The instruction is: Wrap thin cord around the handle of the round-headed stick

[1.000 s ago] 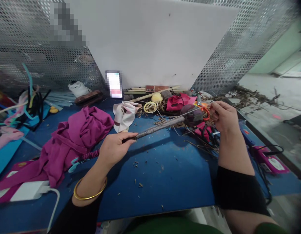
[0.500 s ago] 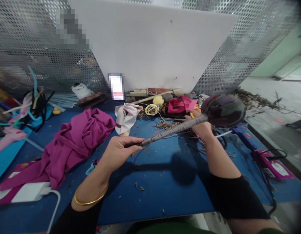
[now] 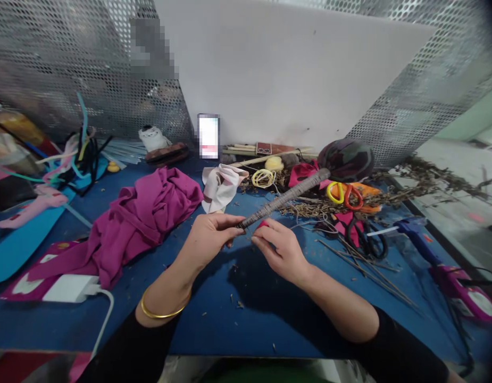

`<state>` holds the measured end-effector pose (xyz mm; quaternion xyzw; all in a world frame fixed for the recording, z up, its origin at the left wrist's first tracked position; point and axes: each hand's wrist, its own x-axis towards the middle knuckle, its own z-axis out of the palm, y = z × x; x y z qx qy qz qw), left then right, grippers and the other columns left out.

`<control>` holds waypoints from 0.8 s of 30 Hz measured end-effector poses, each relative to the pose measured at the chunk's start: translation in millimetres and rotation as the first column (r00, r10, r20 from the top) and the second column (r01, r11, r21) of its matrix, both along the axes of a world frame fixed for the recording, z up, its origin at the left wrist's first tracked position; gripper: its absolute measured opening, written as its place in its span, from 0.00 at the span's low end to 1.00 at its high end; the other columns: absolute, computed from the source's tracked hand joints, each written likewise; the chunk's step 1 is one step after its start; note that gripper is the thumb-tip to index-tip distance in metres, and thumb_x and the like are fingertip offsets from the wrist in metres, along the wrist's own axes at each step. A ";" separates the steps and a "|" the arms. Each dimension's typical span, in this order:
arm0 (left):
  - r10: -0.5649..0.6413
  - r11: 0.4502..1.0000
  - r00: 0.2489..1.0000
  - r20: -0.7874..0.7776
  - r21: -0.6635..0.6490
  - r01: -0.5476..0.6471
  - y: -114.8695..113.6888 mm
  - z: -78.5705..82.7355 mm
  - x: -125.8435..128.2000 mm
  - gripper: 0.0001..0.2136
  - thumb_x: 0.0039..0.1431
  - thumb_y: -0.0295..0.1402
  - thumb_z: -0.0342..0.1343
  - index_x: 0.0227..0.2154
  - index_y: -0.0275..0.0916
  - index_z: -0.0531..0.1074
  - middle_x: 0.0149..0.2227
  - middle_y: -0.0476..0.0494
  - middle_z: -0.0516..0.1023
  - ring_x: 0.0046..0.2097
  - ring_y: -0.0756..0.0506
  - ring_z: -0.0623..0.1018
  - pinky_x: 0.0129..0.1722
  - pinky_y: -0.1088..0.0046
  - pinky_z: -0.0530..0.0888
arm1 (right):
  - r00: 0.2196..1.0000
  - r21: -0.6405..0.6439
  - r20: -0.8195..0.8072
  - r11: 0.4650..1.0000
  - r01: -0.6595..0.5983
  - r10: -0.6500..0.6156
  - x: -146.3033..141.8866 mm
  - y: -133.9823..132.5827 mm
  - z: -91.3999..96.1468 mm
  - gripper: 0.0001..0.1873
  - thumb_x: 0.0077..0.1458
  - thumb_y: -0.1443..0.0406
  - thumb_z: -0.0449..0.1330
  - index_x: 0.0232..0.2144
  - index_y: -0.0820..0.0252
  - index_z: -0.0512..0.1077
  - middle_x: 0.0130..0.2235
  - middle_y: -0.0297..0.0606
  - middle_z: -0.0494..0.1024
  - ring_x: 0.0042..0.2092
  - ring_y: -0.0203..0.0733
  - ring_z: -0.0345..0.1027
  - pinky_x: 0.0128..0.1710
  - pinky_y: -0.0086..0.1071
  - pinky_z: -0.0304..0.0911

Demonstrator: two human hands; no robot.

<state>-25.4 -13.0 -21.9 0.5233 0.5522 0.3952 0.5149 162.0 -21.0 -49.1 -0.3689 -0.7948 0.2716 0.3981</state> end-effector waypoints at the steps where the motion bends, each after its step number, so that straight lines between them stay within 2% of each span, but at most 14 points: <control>1: 0.004 1.000 1.000 0.010 -0.004 -0.004 0.2 -0.6 0.4 0.14 0.43 0.30 0.63 0.35 0.34 0.81 0.19 0.52 0.72 0.18 0.55 0.66 0.17 0.80 0.61 | 0.998 0.047 -0.051 0.999 -0.028 0.031 0.1 -2.1 1.9 0.10 0.61 0.65 0.54 0.29 0.59 0.72 0.35 0.41 0.72 0.39 0.41 0.67 0.41 0.35 0.64; 2: 0.005 1.000 1.000 0.022 -0.009 -0.005 0.4 -1.4 1.1 0.14 0.42 0.30 0.63 0.35 0.34 0.81 0.20 0.51 0.72 0.18 0.55 0.66 0.17 0.80 0.61 | 0.990 0.054 -0.115 0.996 -0.077 0.083 -0.1 -3.7 3.4 0.10 0.61 0.65 0.53 0.30 0.59 0.72 0.39 0.43 0.73 0.43 0.42 0.67 0.44 0.37 0.63; 4: 0.005 1.000 0.999 0.043 -0.022 -0.004 0.5 -3.6 3.2 0.13 0.43 0.31 0.63 0.34 0.33 0.81 0.21 0.50 0.74 0.19 0.55 0.67 0.18 0.80 0.63 | 0.946 -0.022 -0.264 0.979 -0.202 0.189 -1.7 -5.8 4.1 0.11 0.63 0.65 0.52 0.30 0.59 0.71 0.43 0.44 0.73 0.48 0.43 0.67 0.49 0.39 0.62; 6: -0.013 0.999 0.999 0.042 -0.046 0.015 0.6 -6.3 6.3 0.13 0.43 0.31 0.62 0.34 0.33 0.80 0.22 0.49 0.76 0.20 0.54 0.69 0.20 0.79 0.65 | 0.884 -0.142 -0.410 0.942 -0.304 0.224 -4.1 -6.6 1.6 0.14 0.65 0.63 0.49 0.29 0.59 0.69 0.37 0.41 0.74 0.43 0.41 0.69 0.45 0.38 0.64; 8: -0.034 0.998 0.999 -0.001 -0.055 0.034 0.5 -9.0 9.9 0.15 0.43 0.31 0.62 0.37 0.33 0.79 0.24 0.47 0.79 0.21 0.53 0.70 0.21 0.78 0.67 | 0.872 -0.226 -0.451 0.921 -0.316 0.189 -6.2 -7.2 -2.1 0.16 0.66 0.61 0.47 0.27 0.59 0.66 0.29 0.36 0.70 0.32 0.37 0.66 0.36 0.33 0.64; 10: -0.050 0.999 0.995 -0.081 -0.020 0.048 -0.1 -11.5 13.6 0.16 0.44 0.31 0.61 0.39 0.33 0.79 0.29 0.44 0.82 0.23 0.50 0.74 0.24 0.75 0.71 | 0.920 -0.198 -0.358 0.950 -0.244 0.162 -7.5 -8.3 -4.8 0.16 0.65 0.62 0.48 0.25 0.59 0.64 0.25 0.33 0.65 0.28 0.35 0.60 0.30 0.30 0.59; 12: -0.043 0.996 0.981 -0.188 0.065 0.056 -1.5 -13.9 16.8 0.14 0.47 0.31 0.59 0.38 0.35 0.79 0.33 0.43 0.83 0.30 0.46 0.78 0.33 0.71 0.75 | 0.967 -0.059 -0.204 0.985 -0.165 0.150 -8.0 -10.2 -5.9 0.15 0.64 0.64 0.49 0.23 0.58 0.62 0.24 0.32 0.62 0.27 0.34 0.56 0.28 0.29 0.55; 14: -0.011 0.985 0.953 -0.301 0.159 0.062 -3.7 -16.4 19.0 0.12 0.49 0.31 0.58 0.37 0.37 0.80 0.37 0.44 0.84 0.38 0.43 0.80 0.42 0.68 0.75 | 0.986 0.092 -0.090 0.987 -0.132 0.141 -8.4 -12.4 -6.2 0.14 0.62 0.67 0.50 0.23 0.57 0.58 0.23 0.32 0.61 0.27 0.35 0.54 0.28 0.30 0.53; 16: 0.027 0.972 0.919 -0.393 0.227 0.069 -5.9 -19.0 20.1 0.12 0.52 0.31 0.56 0.38 0.40 0.80 0.40 0.45 0.83 0.41 0.43 0.80 0.46 0.67 0.74 | 0.993 0.172 -0.009 0.978 -0.115 0.118 -8.8 -14.8 -6.6 0.13 0.61 0.68 0.49 0.24 0.57 0.56 0.23 0.32 0.60 0.27 0.36 0.52 0.28 0.31 0.51; 19: 0.045 0.964 0.876 -0.479 0.250 0.088 -7.6 -22.0 20.1 0.12 0.54 0.32 0.55 0.40 0.43 0.79 0.42 0.47 0.83 0.43 0.43 0.80 0.46 0.68 0.73 | 0.993 0.221 0.075 0.969 -0.107 0.092 -9.9 -17.5 -7.0 0.13 0.61 0.69 0.49 0.24 0.56 0.55 0.24 0.33 0.61 0.27 0.36 0.52 0.27 0.32 0.50; 24: 0.000 0.972 0.821 -0.571 0.194 0.135 -6.9 -19.9 20.6 0.13 0.55 0.32 0.53 0.42 0.43 0.79 0.43 0.46 0.82 0.46 0.42 0.80 0.46 0.68 0.73 | 0.990 0.235 0.102 0.965 -0.120 0.099 -9.8 -16.8 -6.2 0.14 0.60 0.69 0.49 0.23 0.56 0.53 0.23 0.32 0.60 0.26 0.36 0.51 0.27 0.32 0.49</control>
